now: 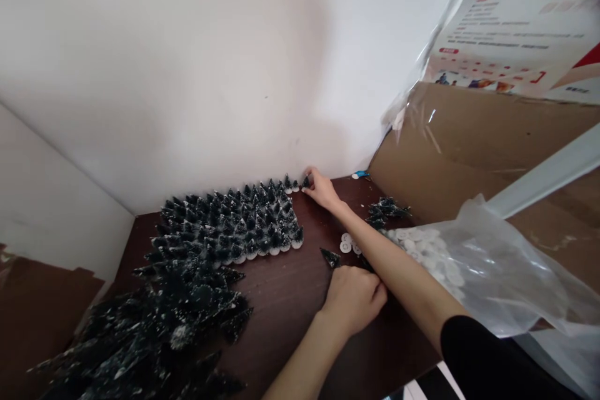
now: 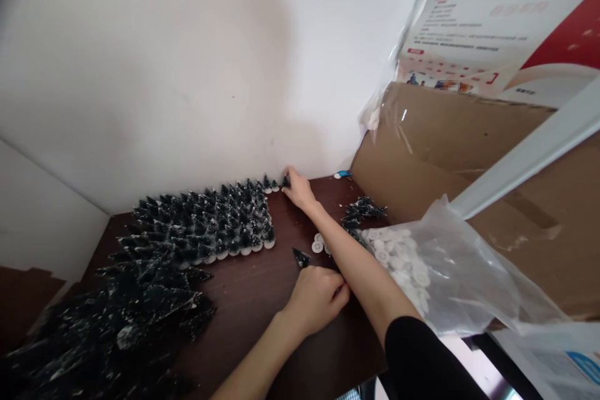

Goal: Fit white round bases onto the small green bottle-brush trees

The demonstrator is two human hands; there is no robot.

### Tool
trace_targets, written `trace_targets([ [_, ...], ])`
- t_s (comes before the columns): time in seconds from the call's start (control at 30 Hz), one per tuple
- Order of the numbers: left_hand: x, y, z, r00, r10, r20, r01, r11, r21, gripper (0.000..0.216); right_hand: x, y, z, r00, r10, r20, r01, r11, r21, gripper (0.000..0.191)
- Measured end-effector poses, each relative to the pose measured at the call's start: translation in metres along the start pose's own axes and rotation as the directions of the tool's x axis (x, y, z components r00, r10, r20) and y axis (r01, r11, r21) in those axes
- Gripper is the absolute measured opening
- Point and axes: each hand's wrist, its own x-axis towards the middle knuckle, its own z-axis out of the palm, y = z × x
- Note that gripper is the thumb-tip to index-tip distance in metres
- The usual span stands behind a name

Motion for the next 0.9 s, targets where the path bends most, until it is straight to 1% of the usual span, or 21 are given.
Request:
trace_targets([
  [0.27, 0.0, 0.001, -0.003, 1.0, -0.01, 0.005, 0.01, 1.0, 0.017, 0.028, 0.008, -0.007, 0.009, 0.997, 0.061, -0.04, -0.062, 0.998, -0.032, 0.033],
  [0.43, 0.0, 0.001, -0.002, 1.0, -0.005, -0.004, 0.005, 1.0, 0.013, 0.027, 0.008, -0.006, 0.009, 0.994, 0.098, -0.044, -0.098, 0.995, -0.014, 0.033],
  [0.57, 0.0, -0.001, -0.001, 1.0, 0.011, -0.019, -0.011, 1.0, 0.006, 0.029, 0.008, -0.005, 0.006, 0.993, 0.112, -0.022, -0.112, 0.994, 0.011, 0.039],
  [0.67, 0.0, -0.001, -0.001, 1.0, 0.015, -0.022, -0.015, 1.0, 0.005, 0.032, 0.004, -0.006, -0.004, 0.993, 0.12, 0.023, -0.12, 0.993, 0.014, 0.049],
  [0.77, -0.001, 0.0, -0.004, 1.0, 0.019, -0.004, -0.019, 1.0, 0.019, 0.034, -0.006, -0.011, -0.026, 0.991, 0.11, 0.073, -0.111, 0.994, 0.007, 0.058],
  [0.83, -0.002, 0.002, -0.006, 1.0, 0.021, 0.005, -0.021, 0.999, 0.036, 0.035, -0.018, -0.015, -0.044, 0.99, 0.09, 0.109, -0.092, 0.996, 0.009, 0.056],
  [0.9, -0.003, 0.002, -0.008, 1.0, 0.011, 0.005, -0.012, 0.999, 0.053, 0.037, -0.035, -0.02, -0.063, 0.985, 0.051, 0.165, -0.056, 0.998, 0.023, 0.045],
])
